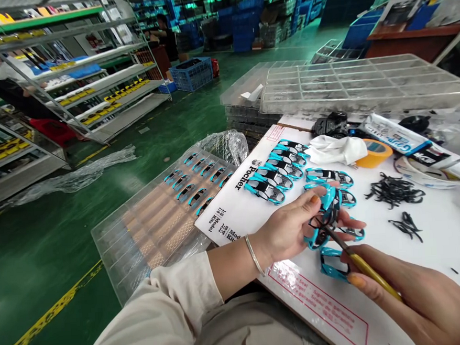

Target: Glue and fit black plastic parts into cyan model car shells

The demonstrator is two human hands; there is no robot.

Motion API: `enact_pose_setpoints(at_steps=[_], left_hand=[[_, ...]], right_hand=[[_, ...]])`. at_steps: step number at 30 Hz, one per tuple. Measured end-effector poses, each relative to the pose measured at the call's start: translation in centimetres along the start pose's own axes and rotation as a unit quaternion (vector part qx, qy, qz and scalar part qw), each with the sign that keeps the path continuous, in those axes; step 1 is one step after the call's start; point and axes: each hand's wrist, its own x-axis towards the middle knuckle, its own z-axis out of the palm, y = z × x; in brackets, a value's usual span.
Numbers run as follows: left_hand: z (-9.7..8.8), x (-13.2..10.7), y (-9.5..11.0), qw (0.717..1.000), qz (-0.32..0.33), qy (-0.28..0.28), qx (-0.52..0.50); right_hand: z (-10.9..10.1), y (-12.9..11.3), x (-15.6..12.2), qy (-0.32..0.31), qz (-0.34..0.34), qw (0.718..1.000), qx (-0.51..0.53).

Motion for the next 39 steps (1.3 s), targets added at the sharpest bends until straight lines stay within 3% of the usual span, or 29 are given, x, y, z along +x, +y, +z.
enact_pose_setpoints(at_steps=[8,18,25,39], left_hand=[[-0.3,0.0,0.2,0.999,0.006,-0.032,-0.011],[0.0,-0.1,0.6,1.0,-0.009,-0.017,0.01],[-0.5,0.1,0.4,0.998,0.01,-0.053,0.03],[-0.9,0.0,0.3,0.998,0.024,-0.054,0.028]], right_hand=[[0.1,0.2,0.0,0.027,-0.019,0.999,-0.029],[-0.1,-0.1,-0.1,0.001,0.004,1.0,-0.002],[-0.1,-0.2,-0.2,-0.037,0.022,0.999,-0.002],[-0.1,-1.3,0.0,-0.04,0.046,0.997,0.04]])
